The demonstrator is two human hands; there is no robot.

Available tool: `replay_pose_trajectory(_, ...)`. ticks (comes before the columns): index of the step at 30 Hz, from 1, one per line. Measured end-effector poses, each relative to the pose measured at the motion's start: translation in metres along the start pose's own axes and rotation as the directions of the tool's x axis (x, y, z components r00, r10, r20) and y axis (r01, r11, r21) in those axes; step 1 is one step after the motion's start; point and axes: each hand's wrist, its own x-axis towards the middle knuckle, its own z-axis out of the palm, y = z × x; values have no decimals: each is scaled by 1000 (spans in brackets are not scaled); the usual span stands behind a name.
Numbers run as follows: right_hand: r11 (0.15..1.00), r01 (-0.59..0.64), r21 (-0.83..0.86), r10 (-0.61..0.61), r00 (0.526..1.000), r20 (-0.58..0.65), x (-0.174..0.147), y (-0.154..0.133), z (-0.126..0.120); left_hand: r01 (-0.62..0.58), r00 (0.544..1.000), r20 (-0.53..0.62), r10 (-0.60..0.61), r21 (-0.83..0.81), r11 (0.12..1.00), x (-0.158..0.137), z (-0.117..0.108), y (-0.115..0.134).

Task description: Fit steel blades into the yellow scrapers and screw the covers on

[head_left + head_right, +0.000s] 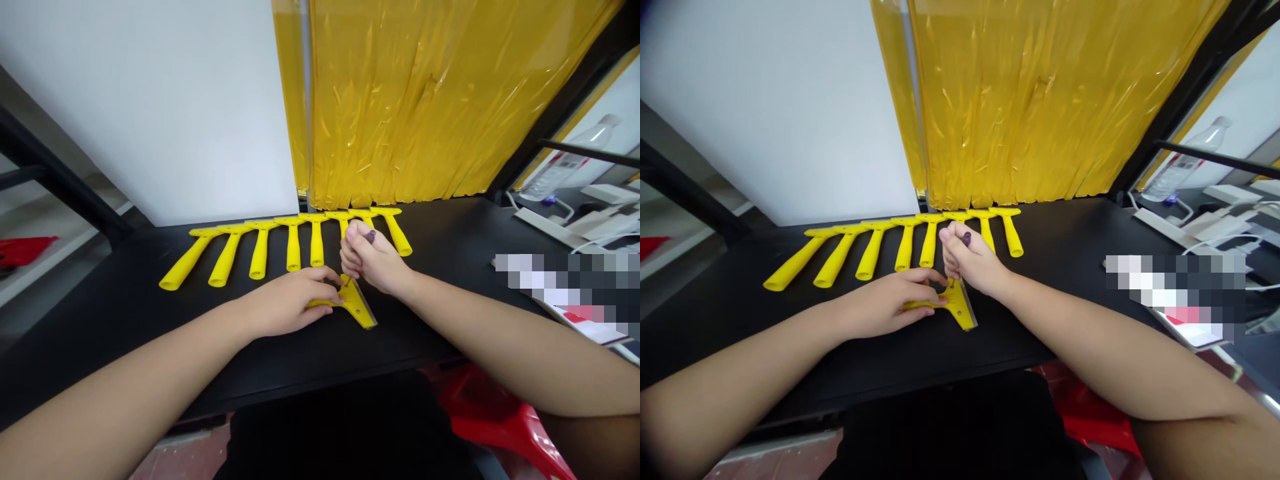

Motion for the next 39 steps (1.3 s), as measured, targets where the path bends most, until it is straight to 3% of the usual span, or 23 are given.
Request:
replay_pose_trajectory(3,991,-25,129,15,997,76,0,5,4,2,1000,1,-2,-10,1000,1,1,-1)
replay_pose_trajectory(6,991,21,133,-33,996,87,1,9,2,-10,1000,-2,10,-18,1000,1,2,-2)
replay_pose_trajectory(12,957,218,-193,-230,972,-40,6,6,-14,-26,1000,-18,25,-5,1000,1,2,-4)
replay_pose_trajectory(18,943,180,-280,-204,977,-58,3,-6,-25,-24,1000,-12,24,-14,1000,1,0,-3)
replay_pose_trajectory(24,951,203,-232,-215,976,-27,5,-5,-30,-22,1000,-11,22,-20,1000,0,-2,-2)
replay_pose_trajectory(32,983,143,-115,-124,980,154,7,-5,-33,-34,999,-13,34,-25,999,0,-2,-4)
replay_pose_trajectory(35,982,183,-50,-175,975,137,7,-1,-29,-32,999,-12,31,-23,999,0,-1,-5)
replay_pose_trajectory(39,972,233,-31,-232,972,27,7,0,-23,-34,999,-22,33,-23,999,0,-2,-3)
